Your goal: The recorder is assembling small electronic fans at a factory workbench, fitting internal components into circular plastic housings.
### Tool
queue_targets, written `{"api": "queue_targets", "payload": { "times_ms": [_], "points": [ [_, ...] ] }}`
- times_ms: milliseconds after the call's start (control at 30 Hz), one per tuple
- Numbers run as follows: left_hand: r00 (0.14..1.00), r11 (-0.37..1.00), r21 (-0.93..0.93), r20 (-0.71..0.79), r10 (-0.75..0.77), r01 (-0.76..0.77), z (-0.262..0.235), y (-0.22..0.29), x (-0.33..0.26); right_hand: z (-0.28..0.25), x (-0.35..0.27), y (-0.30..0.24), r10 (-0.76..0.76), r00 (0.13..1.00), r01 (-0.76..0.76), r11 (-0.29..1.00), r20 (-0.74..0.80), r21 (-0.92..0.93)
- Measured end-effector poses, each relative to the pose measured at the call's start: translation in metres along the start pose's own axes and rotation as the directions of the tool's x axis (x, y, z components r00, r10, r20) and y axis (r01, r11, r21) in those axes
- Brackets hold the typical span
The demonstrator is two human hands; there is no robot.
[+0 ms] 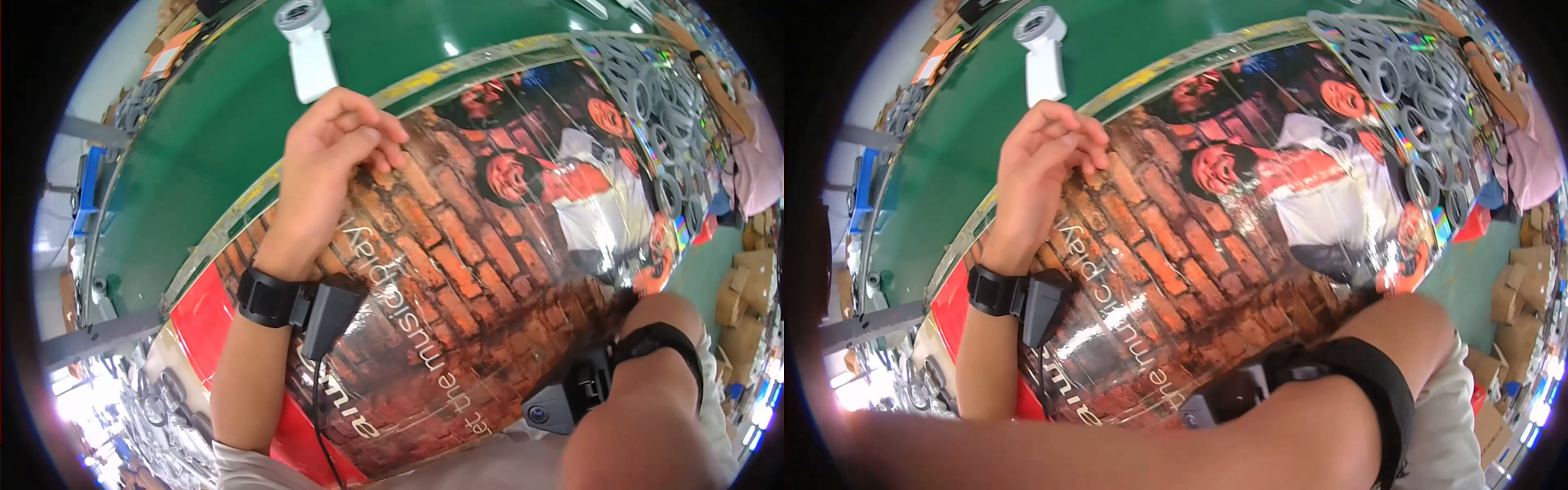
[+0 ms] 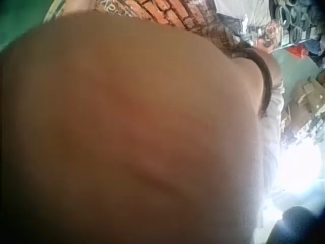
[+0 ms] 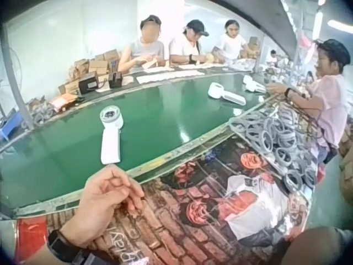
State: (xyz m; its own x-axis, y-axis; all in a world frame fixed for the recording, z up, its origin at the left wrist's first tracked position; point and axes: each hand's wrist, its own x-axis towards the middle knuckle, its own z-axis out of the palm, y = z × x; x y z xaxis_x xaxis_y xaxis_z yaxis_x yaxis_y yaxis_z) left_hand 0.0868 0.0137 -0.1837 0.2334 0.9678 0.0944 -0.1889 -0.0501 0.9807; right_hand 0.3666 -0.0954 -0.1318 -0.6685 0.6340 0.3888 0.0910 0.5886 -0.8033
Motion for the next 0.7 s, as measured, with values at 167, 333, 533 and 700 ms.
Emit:
{"api": "queue_targets", "payload": {
  "times_ms": [167,333,533,700],
  "points": [
    [1.0,0.999,0.046,0.005,0.029,-0.029,-0.011,0.007,0.002,0.006,0.014,-0.012,0.004,0.999,-0.004,1.0,-0.048,-0.002],
    [0.999,0.997,-0.069,0.041,0.024,-0.021,0.01,-0.001,0.012,0.004,0.063,0.01,-0.2,0.979,0.201,0.98,-0.05,0.014],
    [0.971,0.939,-0.339,-0.238,-0.027,-0.057,-0.008,0.002,-0.004,0.067,0.17,0.076,0.373,0.927,-0.319,0.831,-0.032,0.455],
    [0.97,0.918,-0.379,-0.24,0.026,-0.118,-0.009,-0.005,0.003,0.046,0.173,0.121,0.379,0.922,-0.298,0.566,0.078,0.768]
  ]
}}
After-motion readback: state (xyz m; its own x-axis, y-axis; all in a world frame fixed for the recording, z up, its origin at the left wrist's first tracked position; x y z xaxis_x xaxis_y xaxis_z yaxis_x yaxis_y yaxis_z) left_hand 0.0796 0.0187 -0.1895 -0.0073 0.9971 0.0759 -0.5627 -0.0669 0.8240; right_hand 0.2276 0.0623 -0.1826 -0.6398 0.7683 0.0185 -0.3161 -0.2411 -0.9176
